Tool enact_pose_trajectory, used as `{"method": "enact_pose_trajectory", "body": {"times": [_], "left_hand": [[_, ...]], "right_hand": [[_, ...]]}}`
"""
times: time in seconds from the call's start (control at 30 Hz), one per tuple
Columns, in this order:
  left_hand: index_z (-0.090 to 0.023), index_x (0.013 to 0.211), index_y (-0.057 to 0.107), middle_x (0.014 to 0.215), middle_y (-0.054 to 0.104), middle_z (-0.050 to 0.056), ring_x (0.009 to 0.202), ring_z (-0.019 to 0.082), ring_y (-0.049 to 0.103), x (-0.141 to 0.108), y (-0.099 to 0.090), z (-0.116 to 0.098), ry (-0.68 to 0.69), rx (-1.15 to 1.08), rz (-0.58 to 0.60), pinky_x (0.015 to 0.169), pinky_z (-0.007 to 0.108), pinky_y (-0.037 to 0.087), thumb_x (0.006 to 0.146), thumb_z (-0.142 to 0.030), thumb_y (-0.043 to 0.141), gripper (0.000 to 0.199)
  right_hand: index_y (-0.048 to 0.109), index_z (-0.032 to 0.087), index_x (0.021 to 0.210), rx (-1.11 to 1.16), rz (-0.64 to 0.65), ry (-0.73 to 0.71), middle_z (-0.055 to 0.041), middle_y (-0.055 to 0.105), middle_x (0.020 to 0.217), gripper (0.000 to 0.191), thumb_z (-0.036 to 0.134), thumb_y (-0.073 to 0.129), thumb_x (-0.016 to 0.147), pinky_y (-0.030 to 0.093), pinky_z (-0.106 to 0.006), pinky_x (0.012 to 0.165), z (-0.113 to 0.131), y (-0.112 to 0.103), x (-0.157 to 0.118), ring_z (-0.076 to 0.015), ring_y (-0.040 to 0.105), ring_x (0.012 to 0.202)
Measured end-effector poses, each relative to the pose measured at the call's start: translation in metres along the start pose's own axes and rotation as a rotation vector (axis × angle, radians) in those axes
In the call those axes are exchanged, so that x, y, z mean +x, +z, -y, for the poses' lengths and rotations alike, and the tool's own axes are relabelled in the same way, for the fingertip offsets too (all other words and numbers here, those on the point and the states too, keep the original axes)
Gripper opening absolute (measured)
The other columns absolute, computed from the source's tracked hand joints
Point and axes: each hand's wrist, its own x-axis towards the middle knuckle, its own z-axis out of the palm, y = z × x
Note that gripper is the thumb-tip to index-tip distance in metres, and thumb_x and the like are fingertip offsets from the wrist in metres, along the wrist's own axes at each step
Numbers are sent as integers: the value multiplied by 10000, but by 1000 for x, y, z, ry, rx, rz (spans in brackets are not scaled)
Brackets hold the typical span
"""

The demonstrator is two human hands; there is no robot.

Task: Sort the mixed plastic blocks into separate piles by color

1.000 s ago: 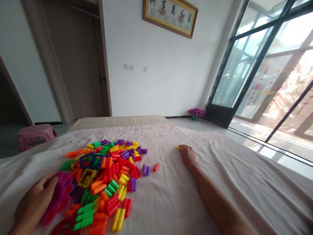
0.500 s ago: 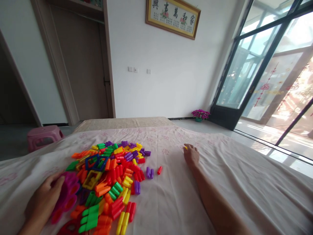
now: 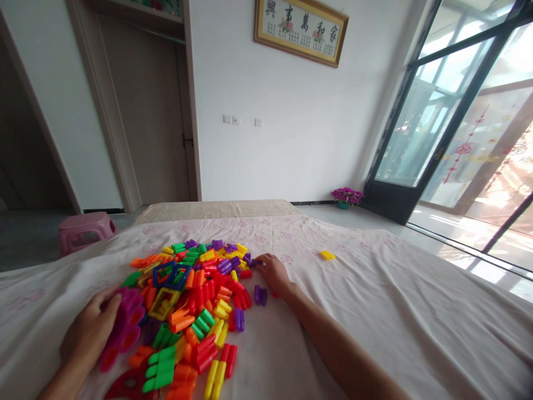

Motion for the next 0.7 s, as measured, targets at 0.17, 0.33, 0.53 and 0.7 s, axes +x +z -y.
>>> {"method": "enact_pose_trajectory", "body": {"times": [0.17, 0.33, 0.53, 0.7], "left_hand": [[-239, 1362, 579, 1225, 715, 128, 1029, 318, 692, -1, -2, 0, -94, -28, 103, 875, 390, 518, 928, -643, 293, 659], [-256, 1365, 582, 1216, 714, 132, 1007, 336, 693, -1, -2, -2, -107, -9, 109, 848, 410, 522, 916, -664, 288, 674], [-241, 1348, 591, 1230, 709, 142, 1041, 344, 688, 1, -1, 1, -103, -26, 104, 868, 412, 521, 917, -652, 296, 664], [-254, 1375, 566, 1290, 682, 143, 1118, 360, 660, 0, -2, 2, -107, -33, 117, 916, 428, 503, 918, -668, 277, 681]], "right_hand": [[733, 184, 1076, 261, -121, 262, -69, 763, 973, 324, 340, 480, 948, 494, -294, 801, -18, -10, 3, -205, 690, 889], [746, 168, 1010, 182, -148, 374, -98, 753, 979, 354, 386, 472, 956, 471, -285, 747, -40, -33, -8, -213, 686, 877], [720, 261, 1195, -66, -106, 308, -70, 702, 1195, 358, 417, 633, 884, 455, -307, 870, -44, -41, -17, -233, 645, 1045], [735, 274, 1155, -184, -95, 228, -57, 703, 1172, 318, 211, 585, 882, 436, -314, 923, -44, -36, -16, -235, 608, 1120]]}}
